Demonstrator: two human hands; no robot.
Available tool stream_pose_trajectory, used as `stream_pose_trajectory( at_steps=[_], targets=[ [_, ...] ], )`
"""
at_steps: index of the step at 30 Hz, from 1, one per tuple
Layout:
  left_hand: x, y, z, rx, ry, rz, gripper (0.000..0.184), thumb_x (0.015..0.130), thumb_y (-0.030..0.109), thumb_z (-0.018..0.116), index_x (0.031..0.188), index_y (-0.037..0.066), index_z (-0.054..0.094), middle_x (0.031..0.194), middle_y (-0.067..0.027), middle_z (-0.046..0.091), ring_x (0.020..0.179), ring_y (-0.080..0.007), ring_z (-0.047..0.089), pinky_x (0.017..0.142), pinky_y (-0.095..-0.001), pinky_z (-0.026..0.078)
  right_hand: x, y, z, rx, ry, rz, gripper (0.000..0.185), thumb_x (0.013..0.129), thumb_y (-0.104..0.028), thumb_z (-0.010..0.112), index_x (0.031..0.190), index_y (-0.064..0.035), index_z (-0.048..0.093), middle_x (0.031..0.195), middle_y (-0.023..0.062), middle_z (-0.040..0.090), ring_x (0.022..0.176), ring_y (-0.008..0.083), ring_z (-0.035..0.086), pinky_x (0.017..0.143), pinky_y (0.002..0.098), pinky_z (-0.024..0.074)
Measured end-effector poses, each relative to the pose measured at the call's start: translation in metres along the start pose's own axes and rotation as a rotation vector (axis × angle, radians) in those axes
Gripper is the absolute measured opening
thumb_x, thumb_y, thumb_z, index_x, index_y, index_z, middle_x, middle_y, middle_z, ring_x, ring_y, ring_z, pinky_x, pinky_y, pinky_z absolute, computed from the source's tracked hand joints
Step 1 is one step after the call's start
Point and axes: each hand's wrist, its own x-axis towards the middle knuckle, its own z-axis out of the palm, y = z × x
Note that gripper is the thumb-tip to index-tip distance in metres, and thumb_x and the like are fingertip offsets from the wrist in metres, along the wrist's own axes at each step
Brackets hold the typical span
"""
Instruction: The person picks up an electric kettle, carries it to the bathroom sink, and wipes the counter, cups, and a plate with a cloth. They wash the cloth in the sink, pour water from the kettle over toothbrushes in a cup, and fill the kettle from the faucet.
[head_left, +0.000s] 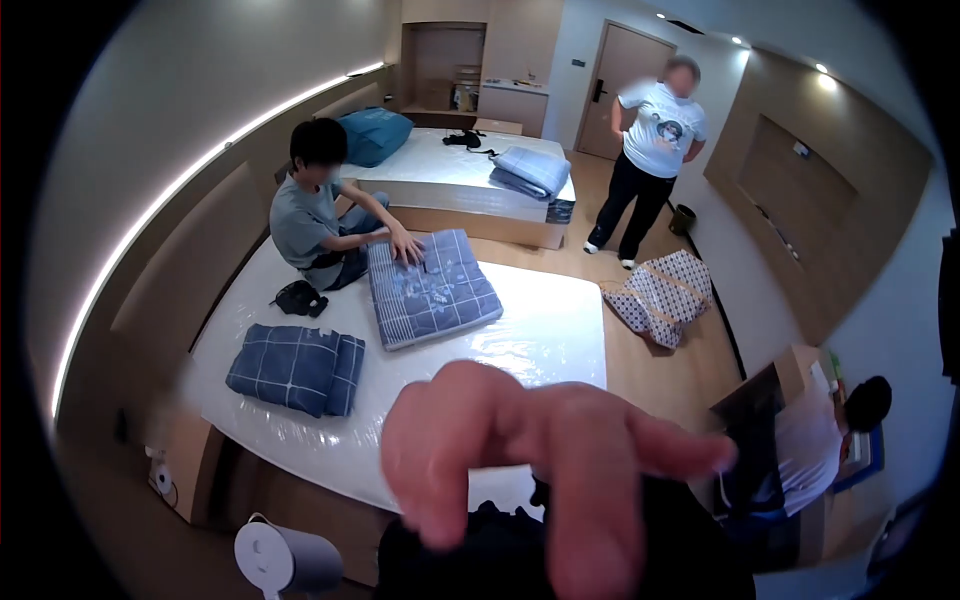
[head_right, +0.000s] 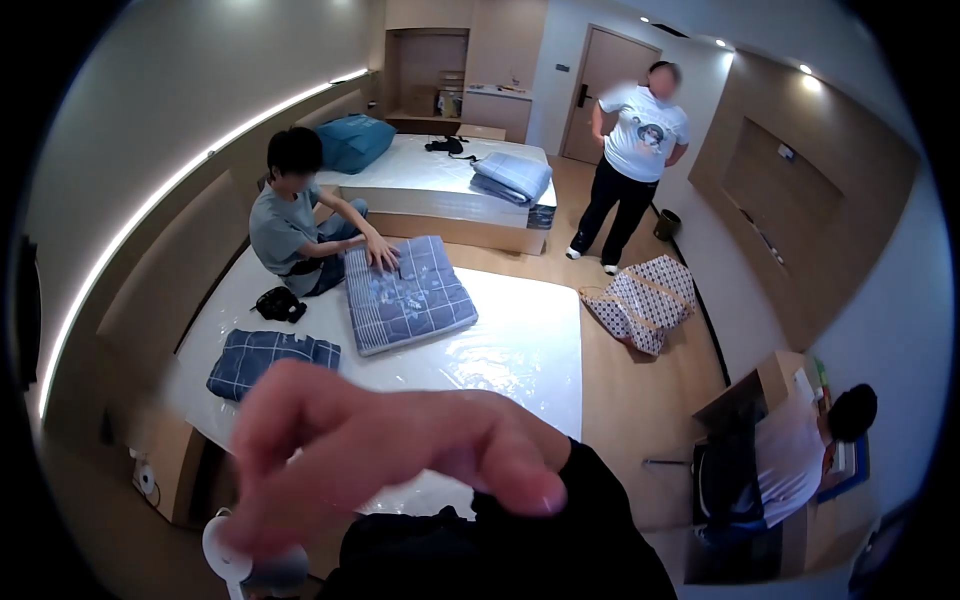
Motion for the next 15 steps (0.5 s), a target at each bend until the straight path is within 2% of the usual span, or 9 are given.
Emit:
stream_pose_trajectory(
  at_steps=[5,10,12,15],
  targets=[
    [0.121,0.024,-0.023,-0.026,-0.032,0.072,0.024,0.084,-0.002,0.065,0.108,-0.004,0.061,0.078,-0.0069,0.06,0.057,-0.0154,0.054,0.049,-0.0314,0.044,0.072,0.146,0.064,0.11,-0.206,-0.115,0.07,0.094,-0.062,0.047,0.124,0.0,0.06,0.114,0.0121,0.053,0.102,0.0228,0.054,0.092,0.0377,0.0437],
    [0.215,0.046,-0.041,-0.042,-0.032,0.164,0.026,0.081,-0.005,0.065,0.106,-0.003,0.061,0.077,-0.0079,0.06,0.052,-0.0145,0.053,0.045,-0.0299,0.043,0.124,0.247,0.082,0.126,-0.275,-0.143,0.054,0.091,-0.051,0.052,0.115,-0.0032,0.062,0.104,0.0079,0.056,0.093,0.0195,0.055,0.086,0.0338,0.0444],
    [0.238,0.065,-0.035,-0.071,-0.124,0.097,0.014,0.084,0.0,0.068,0.096,-0.003,0.062,0.07,-0.0072,0.06,0.045,-0.0123,0.049,0.039,-0.0288,0.037,0.142,0.278,0.081,0.123,-0.302,-0.146,0.048,0.09,-0.047,0.054,0.111,-0.0045,0.062,0.1,0.0063,0.057,0.089,0.0182,0.056,0.084,0.0322,0.0447],
    [0.28,0.074,-0.027,-0.053,-0.111,0.044,0.014,0.084,-0.002,0.068,0.095,0.0,0.058,0.063,-0.0051,0.056,0.041,-0.0127,0.048,0.037,-0.0296,0.034,0.171,0.314,0.063,0.09,-0.287,-0.166,0.038,0.089,-0.04,0.057,0.105,-0.0064,0.063,0.094,0.0038,0.059,0.084,0.0162,0.056,0.08,0.0299,0.0452]
  ],
)
